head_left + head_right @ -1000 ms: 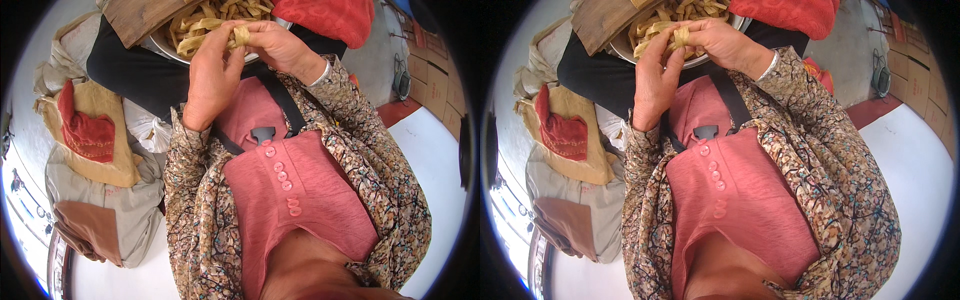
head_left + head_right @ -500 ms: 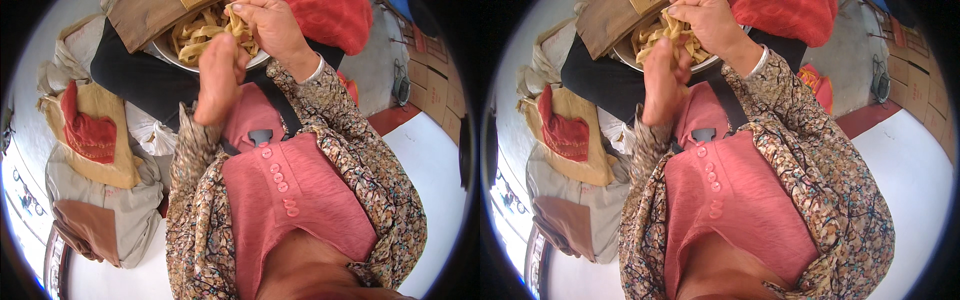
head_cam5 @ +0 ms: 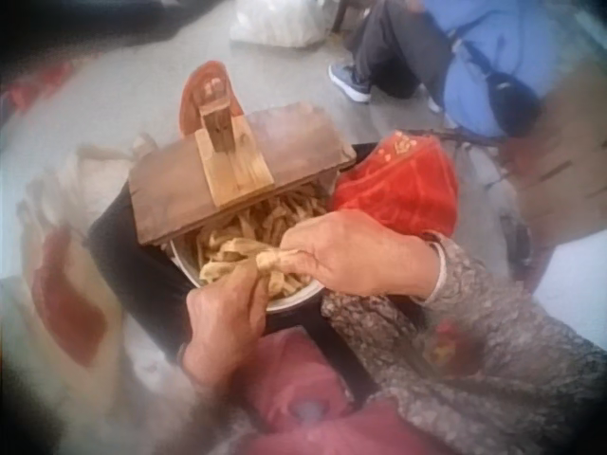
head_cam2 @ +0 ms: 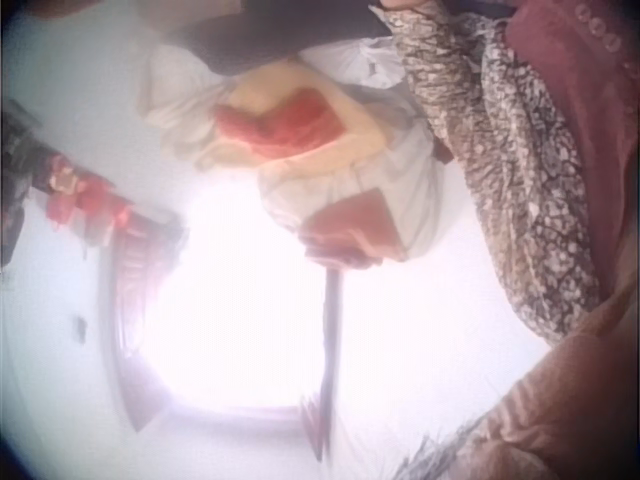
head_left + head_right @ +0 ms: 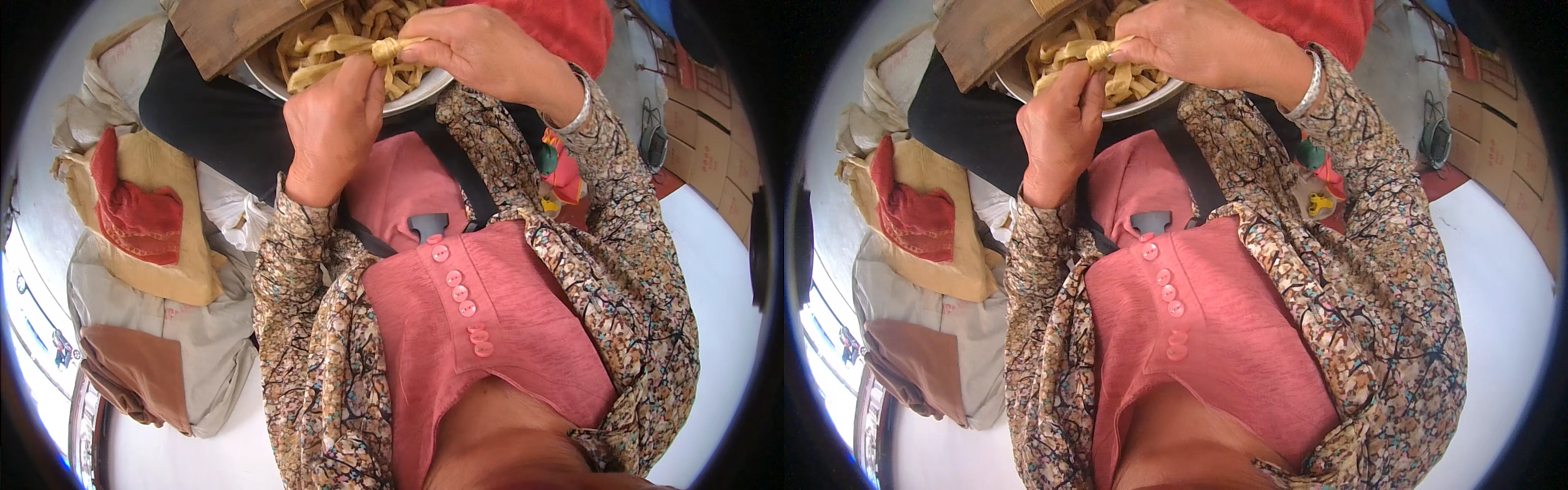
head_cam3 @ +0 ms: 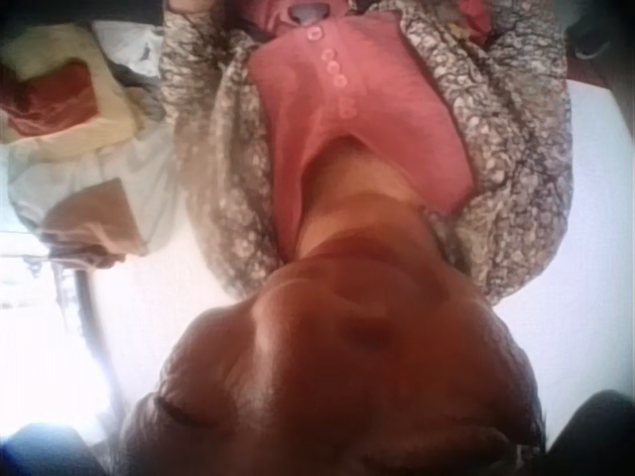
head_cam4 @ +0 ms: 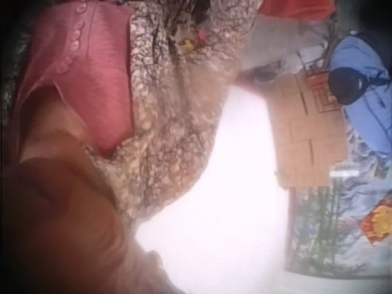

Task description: The person sits on the floor and repeatedly picks up long, flat, yellowish food strips from a metal bowl, separates them by hand, and places them back into the bowl. The hands work continuously to untangle and arrange the strips.

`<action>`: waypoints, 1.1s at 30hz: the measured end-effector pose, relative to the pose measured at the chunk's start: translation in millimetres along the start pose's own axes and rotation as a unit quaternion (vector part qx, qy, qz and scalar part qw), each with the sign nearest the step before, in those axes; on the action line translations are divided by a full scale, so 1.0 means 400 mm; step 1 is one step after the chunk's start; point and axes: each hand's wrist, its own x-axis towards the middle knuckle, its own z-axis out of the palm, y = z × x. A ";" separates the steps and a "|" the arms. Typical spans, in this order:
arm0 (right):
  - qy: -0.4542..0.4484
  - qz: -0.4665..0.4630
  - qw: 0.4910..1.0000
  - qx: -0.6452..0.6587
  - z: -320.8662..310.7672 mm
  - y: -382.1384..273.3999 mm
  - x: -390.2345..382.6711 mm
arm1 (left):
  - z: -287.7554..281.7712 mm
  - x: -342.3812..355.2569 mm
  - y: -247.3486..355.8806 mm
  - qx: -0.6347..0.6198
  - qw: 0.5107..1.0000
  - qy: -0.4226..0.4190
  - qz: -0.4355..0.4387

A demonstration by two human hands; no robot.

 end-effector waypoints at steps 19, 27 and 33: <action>0.093 -0.186 0.974 -0.091 0.039 0.030 0.022 | -0.050 -0.003 -0.035 -0.218 0.962 -0.133 -0.099; -0.071 0.055 0.996 -0.008 -0.084 0.102 -0.001 | -0.071 -0.041 -0.093 -0.257 0.932 -0.162 -0.198; 0.049 -0.121 0.991 0.008 0.008 0.033 0.041 | -0.063 0.050 -0.033 -0.305 0.926 -0.186 -0.121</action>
